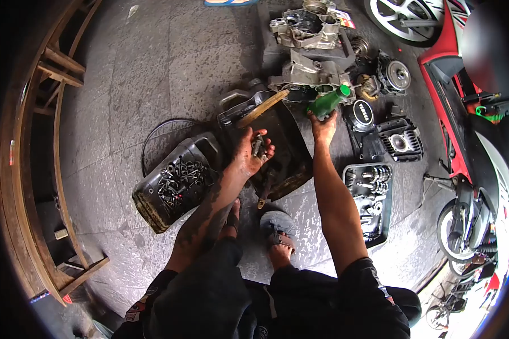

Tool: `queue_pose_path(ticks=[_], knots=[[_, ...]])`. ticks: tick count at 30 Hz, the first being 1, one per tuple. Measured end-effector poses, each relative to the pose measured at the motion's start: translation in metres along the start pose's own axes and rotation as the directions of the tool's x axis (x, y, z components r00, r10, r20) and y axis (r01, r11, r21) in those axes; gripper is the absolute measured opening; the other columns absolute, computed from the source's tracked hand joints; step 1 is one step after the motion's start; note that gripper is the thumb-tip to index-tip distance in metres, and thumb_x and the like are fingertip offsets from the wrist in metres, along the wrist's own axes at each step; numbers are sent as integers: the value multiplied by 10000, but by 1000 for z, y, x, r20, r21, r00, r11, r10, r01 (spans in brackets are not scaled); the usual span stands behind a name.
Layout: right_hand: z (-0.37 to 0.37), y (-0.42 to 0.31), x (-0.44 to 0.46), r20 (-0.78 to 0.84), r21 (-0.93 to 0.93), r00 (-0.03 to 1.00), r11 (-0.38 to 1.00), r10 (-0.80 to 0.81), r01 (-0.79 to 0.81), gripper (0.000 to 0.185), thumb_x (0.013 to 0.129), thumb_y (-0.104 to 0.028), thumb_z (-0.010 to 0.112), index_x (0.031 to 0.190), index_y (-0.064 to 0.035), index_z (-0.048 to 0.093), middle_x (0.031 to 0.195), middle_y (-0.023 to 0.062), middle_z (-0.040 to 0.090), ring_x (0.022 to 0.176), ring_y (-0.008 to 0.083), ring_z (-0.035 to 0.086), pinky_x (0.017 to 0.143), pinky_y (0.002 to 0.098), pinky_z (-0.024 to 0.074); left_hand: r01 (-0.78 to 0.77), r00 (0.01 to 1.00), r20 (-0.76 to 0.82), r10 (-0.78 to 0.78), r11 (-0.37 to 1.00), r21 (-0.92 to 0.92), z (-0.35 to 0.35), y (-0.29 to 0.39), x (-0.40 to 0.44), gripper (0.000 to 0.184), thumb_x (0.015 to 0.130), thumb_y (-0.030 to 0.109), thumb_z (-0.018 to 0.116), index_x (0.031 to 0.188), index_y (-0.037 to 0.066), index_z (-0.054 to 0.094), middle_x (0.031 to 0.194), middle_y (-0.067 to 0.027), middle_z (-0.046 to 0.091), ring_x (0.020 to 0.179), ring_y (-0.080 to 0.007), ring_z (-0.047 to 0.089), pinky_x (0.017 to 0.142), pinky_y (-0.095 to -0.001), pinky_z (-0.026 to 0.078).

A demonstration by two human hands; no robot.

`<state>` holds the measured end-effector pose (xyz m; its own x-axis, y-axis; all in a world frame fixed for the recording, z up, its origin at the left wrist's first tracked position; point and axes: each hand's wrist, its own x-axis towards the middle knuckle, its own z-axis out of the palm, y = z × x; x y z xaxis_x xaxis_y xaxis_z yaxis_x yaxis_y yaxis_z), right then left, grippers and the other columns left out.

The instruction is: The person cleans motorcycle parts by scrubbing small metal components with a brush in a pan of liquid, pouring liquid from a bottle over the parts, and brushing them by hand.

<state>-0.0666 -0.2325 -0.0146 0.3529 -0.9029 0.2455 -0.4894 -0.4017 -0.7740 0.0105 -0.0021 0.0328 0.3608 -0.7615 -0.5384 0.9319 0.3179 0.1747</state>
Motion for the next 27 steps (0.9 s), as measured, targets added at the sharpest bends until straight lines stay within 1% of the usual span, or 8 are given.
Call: queue_pose_path(ticks=[4, 6, 10, 14, 17, 20, 25, 27], knots=[[-2, 4, 5, 37, -108, 998, 993, 43, -39, 718, 633, -369, 761, 1141, 28, 446, 1041, 266, 556, 988, 429, 524, 826, 456, 424, 73, 997, -31, -73, 997, 5, -10, -3, -1, 330, 899, 420, 486, 972, 109, 570, 735, -73, 516, 695, -261, 568, 602, -345, 508], [-10, 3, 4, 39, -157, 991, 979, -127, 132, 717, 653, -334, 744, 1177, 43, 432, 1038, 277, 563, 968, 435, 538, 813, 448, 439, 26, 999, -33, -24, 997, 69, -13, -6, -1, 330, 897, 420, 490, 980, 108, 560, 732, -68, 513, 687, -247, 565, 576, -321, 497], [-53, -6, -16, 99, -94, 990, 990, -97, 106, 789, 648, -276, 749, 1221, 113, 371, 916, 305, 594, 803, 405, 616, 714, 434, 488, 120, 988, 91, -123, 992, 39, -20, -1, 6, 302, 907, 411, 476, 947, 120, 542, 765, -54, 544, 698, -235, 569, 539, -291, 463], [-144, -8, 10, 434, 3, 719, 799, -543, 602, 719, 623, -149, 767, 1171, 119, 385, 881, 269, 582, 728, 377, 596, 653, 397, 494, 19, 996, -82, -30, 991, -129, -26, -13, 10, 299, 937, 379, 411, 952, 116, 552, 810, -79, 589, 703, -242, 563, 575, -335, 465], [-222, -67, 16, 773, -216, 556, 698, -305, 683, 778, 629, -176, 757, 1243, 69, 346, 969, 274, 567, 885, 418, 591, 794, 421, 512, -12, 997, 71, 22, 989, -146, -24, -17, 13, 313, 919, 355, 460, 1021, 76, 559, 845, -98, 565, 704, -247, 544, 576, -321, 453], [-260, -140, 2, 913, -252, 402, 670, -76, 699, 666, 636, -156, 732, 1191, -2, 398, 965, 245, 579, 818, 402, 604, 724, 448, 514, -24, 987, 156, 34, 997, -70, -22, -24, 18, 314, 923, 352, 453, 1023, 73, 560, 795, -82, 541, 629, -219, 502, 547, -320, 428], [-268, -193, -39, 921, -296, 383, 505, -74, 811, 460, 710, -206, 666, 1097, -35, 487, 879, 187, 606, 782, 357, 619, 703, 438, 505, -35, 997, 68, 41, 996, -88, -8, -36, 21, 317, 940, 334, 414, 1008, 65, 566, 759, -71, 524, 640, -202, 477, 553, -321, 416], [-264, -202, -44, 918, -323, 396, 520, -31, 791, 429, 719, -202, 656, 1081, -37, 494, 858, 179, 612, 756, 357, 622, 688, 438, 504, -9, 1000, 15, 11, 990, -143, -3, -37, 16, 348, 935, 360, 409, 981, 61, 581, 793, -88, 556, 711, -243, 524, 693, -381, 443]])
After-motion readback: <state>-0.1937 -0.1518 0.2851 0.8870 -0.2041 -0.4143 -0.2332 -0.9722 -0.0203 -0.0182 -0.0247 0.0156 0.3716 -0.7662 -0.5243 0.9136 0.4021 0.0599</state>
